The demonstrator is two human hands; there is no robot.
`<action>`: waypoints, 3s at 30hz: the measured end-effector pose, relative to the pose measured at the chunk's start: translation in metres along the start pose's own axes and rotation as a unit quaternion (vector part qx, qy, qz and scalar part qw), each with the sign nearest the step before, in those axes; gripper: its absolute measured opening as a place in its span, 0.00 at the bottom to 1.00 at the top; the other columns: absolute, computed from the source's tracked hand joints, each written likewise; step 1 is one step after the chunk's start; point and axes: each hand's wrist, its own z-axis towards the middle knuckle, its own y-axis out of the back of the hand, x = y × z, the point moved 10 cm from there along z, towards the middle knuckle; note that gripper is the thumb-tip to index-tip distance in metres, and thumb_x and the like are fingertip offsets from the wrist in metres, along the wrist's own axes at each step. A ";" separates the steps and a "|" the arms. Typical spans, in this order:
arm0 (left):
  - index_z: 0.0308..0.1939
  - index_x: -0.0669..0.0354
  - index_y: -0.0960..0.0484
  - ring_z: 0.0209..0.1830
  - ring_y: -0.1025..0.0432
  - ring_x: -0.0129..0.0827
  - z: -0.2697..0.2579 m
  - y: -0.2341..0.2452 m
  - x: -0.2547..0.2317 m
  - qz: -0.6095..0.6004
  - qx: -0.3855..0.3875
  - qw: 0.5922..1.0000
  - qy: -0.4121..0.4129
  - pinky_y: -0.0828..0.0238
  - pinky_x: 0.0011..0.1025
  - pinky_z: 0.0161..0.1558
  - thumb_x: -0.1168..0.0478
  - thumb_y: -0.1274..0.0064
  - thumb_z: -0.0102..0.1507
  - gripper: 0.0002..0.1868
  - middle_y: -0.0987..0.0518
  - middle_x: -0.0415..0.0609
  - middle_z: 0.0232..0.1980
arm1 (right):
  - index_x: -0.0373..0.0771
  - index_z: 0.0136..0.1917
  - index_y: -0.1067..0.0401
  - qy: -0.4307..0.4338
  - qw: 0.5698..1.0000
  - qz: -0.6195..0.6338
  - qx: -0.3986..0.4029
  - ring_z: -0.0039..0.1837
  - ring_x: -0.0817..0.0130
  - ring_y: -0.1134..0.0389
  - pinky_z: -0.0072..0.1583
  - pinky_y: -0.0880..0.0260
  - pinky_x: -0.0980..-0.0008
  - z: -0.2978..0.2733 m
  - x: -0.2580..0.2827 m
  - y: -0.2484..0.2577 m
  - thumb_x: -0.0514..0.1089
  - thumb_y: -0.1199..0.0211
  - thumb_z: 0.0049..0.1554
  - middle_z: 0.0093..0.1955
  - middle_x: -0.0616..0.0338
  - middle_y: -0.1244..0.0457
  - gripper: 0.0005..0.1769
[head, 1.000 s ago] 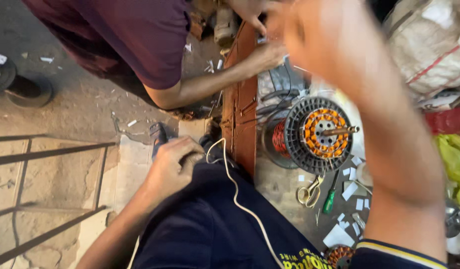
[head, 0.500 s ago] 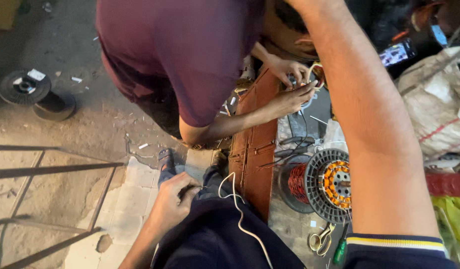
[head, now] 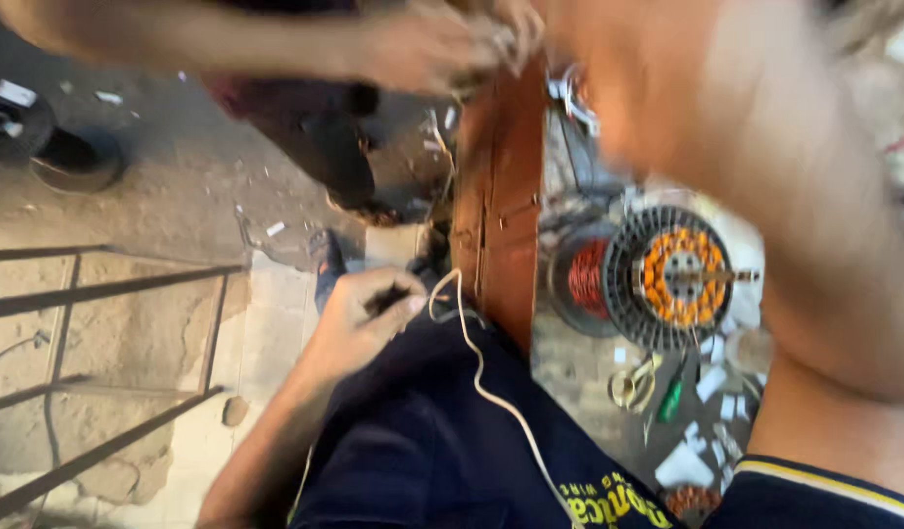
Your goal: The person works on a motor stator, stripping wire insulation with shears, twisting wires together, and inserting white insulating tubes into the stator slots. A coworker works on a similar component nearby.
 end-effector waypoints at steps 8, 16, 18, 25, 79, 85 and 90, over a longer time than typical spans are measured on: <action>0.40 0.65 0.18 0.25 0.33 0.17 0.016 -0.068 -0.015 -0.113 0.188 0.973 0.073 0.38 0.20 0.25 0.63 0.43 0.65 0.07 0.24 0.38 0.30 | 0.30 0.58 0.27 -0.150 0.931 0.307 -0.132 0.52 0.57 0.27 0.54 0.29 0.62 -0.116 0.081 -0.066 0.32 0.26 0.52 0.55 0.50 0.31 0.21; 0.43 0.64 0.18 0.19 0.34 0.18 0.015 -0.096 -0.003 -0.115 0.218 0.961 0.128 0.40 0.20 0.20 0.61 0.44 0.66 0.08 0.27 0.37 0.24 | 0.29 0.52 0.25 -0.047 0.957 0.172 -0.230 0.48 0.56 0.26 0.47 0.26 0.62 -0.166 0.114 -0.074 0.33 0.30 0.53 0.48 0.45 0.31 0.12; 0.43 0.64 0.18 0.19 0.35 0.17 0.014 -0.096 0.000 -0.097 0.213 0.963 0.136 0.40 0.21 0.20 0.61 0.44 0.66 0.08 0.27 0.37 0.23 | 0.30 0.51 0.25 -0.010 0.970 0.099 -0.221 0.47 0.57 0.26 0.46 0.28 0.64 -0.166 0.119 -0.072 0.37 0.30 0.55 0.48 0.45 0.31 0.12; 0.42 0.64 0.19 0.28 0.34 0.18 0.012 -0.091 -0.008 0.000 0.193 0.980 0.044 0.38 0.23 0.28 0.63 0.43 0.67 0.06 0.27 0.38 0.30 | 0.32 0.47 0.26 -0.005 0.968 0.096 -0.230 0.42 0.61 0.29 0.41 0.32 0.66 -0.176 0.121 -0.099 0.39 0.31 0.59 0.43 0.51 0.32 0.08; 0.38 0.63 0.17 0.31 0.25 0.39 -0.013 -0.097 -0.086 0.401 0.156 0.810 -0.398 0.30 0.33 0.33 0.74 0.44 0.52 0.11 0.20 0.49 0.36 | 0.36 0.41 0.27 -0.377 0.572 0.710 -0.165 0.36 0.64 0.33 0.39 0.37 0.66 -0.200 0.124 -0.249 0.46 0.40 0.64 0.32 0.58 0.37 0.13; 0.38 0.64 0.18 0.31 0.25 0.33 0.012 -0.067 -0.081 0.340 0.055 0.888 -0.306 0.30 0.30 0.32 0.74 0.43 0.57 0.07 0.20 0.48 0.35 | 0.32 0.44 0.25 -0.457 0.561 0.651 -0.229 0.38 0.71 0.32 0.42 0.31 0.71 -0.226 0.085 -0.226 0.44 0.42 0.65 0.35 0.60 0.33 0.13; 0.40 0.68 0.17 0.23 0.30 0.25 0.024 -0.054 0.027 -0.045 0.117 0.988 0.091 0.34 0.23 0.22 0.73 0.44 0.62 0.04 0.21 0.48 0.35 | 0.30 0.55 0.25 -0.293 0.760 0.478 -0.328 0.54 0.58 0.29 0.54 0.30 0.63 -0.194 0.095 -0.144 0.38 0.31 0.51 0.51 0.47 0.32 0.18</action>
